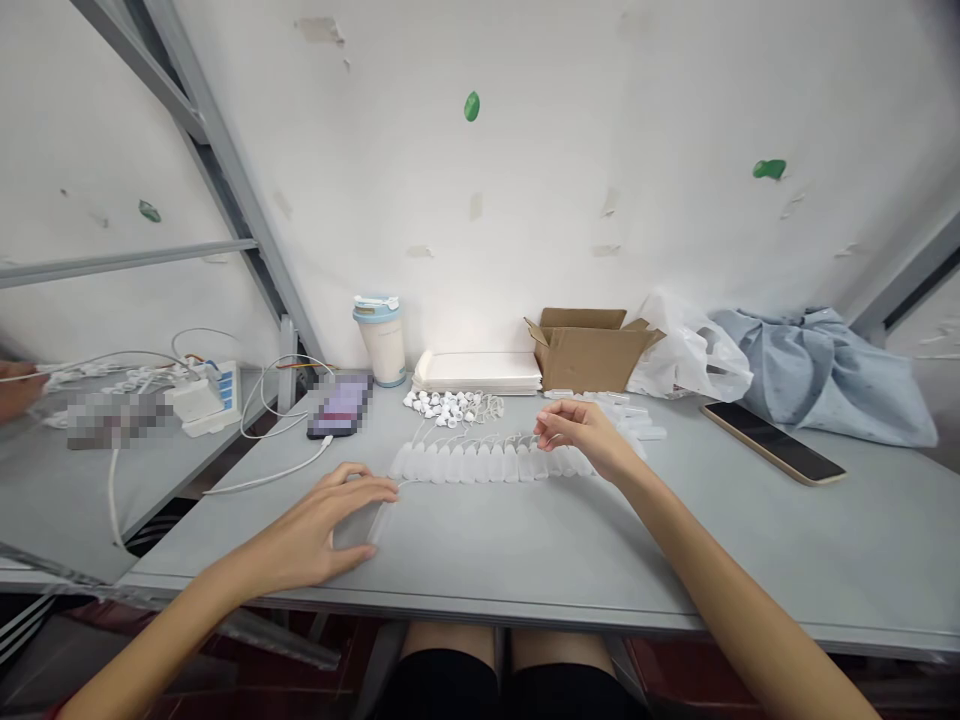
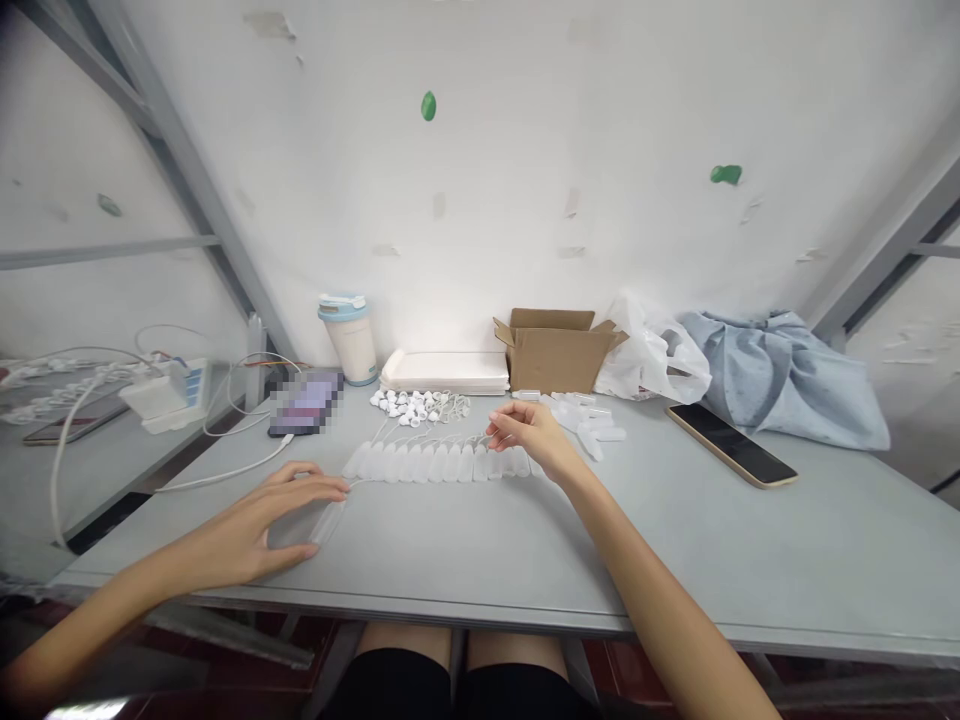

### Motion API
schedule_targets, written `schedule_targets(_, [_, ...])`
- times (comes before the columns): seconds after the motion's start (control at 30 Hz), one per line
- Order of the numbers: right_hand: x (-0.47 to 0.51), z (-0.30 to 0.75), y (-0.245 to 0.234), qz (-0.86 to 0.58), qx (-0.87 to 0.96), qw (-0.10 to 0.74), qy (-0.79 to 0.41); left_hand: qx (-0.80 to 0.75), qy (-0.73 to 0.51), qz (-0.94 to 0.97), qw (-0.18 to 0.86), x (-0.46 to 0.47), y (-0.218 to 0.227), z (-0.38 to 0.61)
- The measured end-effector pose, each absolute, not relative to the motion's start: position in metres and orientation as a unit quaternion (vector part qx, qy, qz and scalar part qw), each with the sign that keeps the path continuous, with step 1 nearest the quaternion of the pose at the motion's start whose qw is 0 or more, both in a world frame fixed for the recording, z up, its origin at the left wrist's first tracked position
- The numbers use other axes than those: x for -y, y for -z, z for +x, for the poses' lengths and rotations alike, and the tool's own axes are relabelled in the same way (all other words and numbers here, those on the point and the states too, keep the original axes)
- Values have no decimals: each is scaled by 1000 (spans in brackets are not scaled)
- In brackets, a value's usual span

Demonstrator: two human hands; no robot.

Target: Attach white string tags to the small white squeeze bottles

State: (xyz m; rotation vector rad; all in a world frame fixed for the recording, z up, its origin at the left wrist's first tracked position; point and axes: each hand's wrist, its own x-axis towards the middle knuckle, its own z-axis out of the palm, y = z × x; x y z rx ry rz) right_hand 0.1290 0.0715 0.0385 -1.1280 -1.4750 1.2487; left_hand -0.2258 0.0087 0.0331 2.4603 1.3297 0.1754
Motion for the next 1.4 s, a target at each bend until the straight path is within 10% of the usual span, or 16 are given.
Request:
schedule_targets(0.4, [-86, 160, -41, -531, 595, 477, -370, -467, -146, 859, 153, -33, -52, -207])
schedule_targets(0.7, [-114, 202, -14, -685, 671, 284, -10, -437, -165, 882, 69, -125, -40, -121])
schedule_targets(1.4, [-106, 198, -14, -723, 683, 103, 10, -339, -84, 934, -70, -169, -36, -56])
